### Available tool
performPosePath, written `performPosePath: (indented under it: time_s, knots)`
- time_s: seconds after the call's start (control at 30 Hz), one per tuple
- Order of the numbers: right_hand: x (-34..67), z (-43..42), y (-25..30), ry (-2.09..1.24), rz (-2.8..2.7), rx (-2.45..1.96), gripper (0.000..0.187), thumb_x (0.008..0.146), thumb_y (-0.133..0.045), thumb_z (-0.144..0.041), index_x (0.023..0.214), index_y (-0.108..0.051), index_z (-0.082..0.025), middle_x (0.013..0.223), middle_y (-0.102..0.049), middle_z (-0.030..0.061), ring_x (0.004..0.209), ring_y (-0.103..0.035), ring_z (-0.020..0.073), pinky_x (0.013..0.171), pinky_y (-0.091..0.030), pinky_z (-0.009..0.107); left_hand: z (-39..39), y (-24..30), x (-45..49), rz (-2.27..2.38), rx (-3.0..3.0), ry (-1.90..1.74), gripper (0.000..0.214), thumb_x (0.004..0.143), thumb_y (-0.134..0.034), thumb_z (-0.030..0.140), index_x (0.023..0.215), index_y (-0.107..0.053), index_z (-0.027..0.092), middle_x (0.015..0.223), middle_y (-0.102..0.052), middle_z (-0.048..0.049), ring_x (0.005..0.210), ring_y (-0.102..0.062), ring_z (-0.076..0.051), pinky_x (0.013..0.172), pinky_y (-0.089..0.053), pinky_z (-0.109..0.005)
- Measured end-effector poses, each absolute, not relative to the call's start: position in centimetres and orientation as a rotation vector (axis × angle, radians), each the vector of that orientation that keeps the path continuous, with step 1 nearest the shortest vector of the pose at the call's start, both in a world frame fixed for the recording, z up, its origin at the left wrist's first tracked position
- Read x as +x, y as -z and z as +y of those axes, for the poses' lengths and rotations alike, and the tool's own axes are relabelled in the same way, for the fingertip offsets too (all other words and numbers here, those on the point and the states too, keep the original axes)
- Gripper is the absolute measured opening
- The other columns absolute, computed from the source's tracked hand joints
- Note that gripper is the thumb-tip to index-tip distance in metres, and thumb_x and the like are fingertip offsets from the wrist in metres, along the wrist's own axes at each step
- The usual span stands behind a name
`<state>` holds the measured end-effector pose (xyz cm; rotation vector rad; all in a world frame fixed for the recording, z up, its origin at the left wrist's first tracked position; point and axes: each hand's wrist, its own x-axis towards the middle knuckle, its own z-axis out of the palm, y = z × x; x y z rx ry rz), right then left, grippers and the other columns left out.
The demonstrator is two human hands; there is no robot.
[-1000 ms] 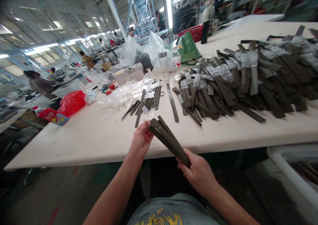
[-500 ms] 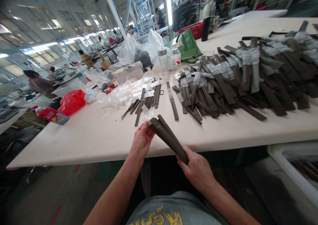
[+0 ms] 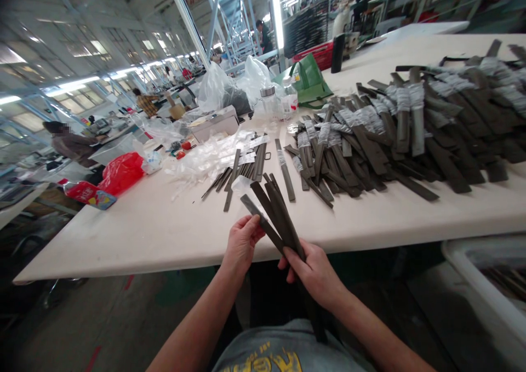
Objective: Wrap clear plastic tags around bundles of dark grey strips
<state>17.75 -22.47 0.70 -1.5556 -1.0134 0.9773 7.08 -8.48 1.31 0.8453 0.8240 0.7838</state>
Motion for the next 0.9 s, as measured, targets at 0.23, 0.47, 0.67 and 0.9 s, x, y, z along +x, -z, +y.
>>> performPosePath:
  time_s: [0.23, 0.47, 0.67, 0.9]
  knots:
    - [18.2, -22.9, -0.7, -0.905, -1.018, -1.609, 0.027, 0.087, -0.051, -0.043, 0.082, -0.057, -0.018, 0.064, -0.064, 0.0007, 0.049, -0.059, 0.0145, 0.049, -0.046, 0.026, -10.3, -1.3, 6.3, 0.819, 1.010, -0.670, 0.029, 0.064, -0.078, 0.040, 0.072, -0.071, 0.014, 0.068, -0.068, -0.0029, 0.061, -0.057, -0.011, 0.067, -0.045, -0.025]
    - [18.5, -21.9, -1.0, -0.876, -1.043, -1.601, 0.028, 0.088, -0.050, -0.046, 0.080, -0.055, -0.019, 0.063, -0.063, 0.0002, 0.050, -0.060, 0.0146, 0.050, -0.046, 0.025, -9.5, -2.2, 6.8, 0.754, 0.966, -0.759, 0.035, 0.069, -0.075, 0.042, 0.091, -0.073, 0.015, 0.091, -0.071, -0.0075, 0.077, -0.061, -0.015, 0.071, -0.046, -0.025]
    - [17.9, -21.4, -0.9, -0.852, -1.098, -1.587, 0.029, 0.089, -0.048, -0.046, 0.084, -0.055, -0.019, 0.064, -0.063, -0.0001, 0.051, -0.060, 0.0152, 0.052, -0.048, 0.026, -9.5, -1.9, 7.2, 0.707, 0.886, -0.804, 0.027, 0.070, -0.076, 0.037, 0.082, -0.072, 0.013, 0.078, -0.070, -0.0055, 0.070, -0.061, -0.013, 0.075, -0.048, -0.027]
    - [17.6, -21.3, -0.7, -0.855, -1.134, -1.581, 0.029, 0.089, -0.048, -0.047, 0.084, -0.055, -0.020, 0.064, -0.064, -0.0004, 0.051, -0.060, 0.0150, 0.052, -0.048, 0.026, -8.7, -2.9, 6.3, 0.704, 0.797, -0.909, 0.037, 0.065, -0.079, 0.040, 0.092, -0.072, 0.016, 0.088, -0.072, -0.0056, 0.073, -0.064, -0.014, 0.072, -0.049, -0.026]
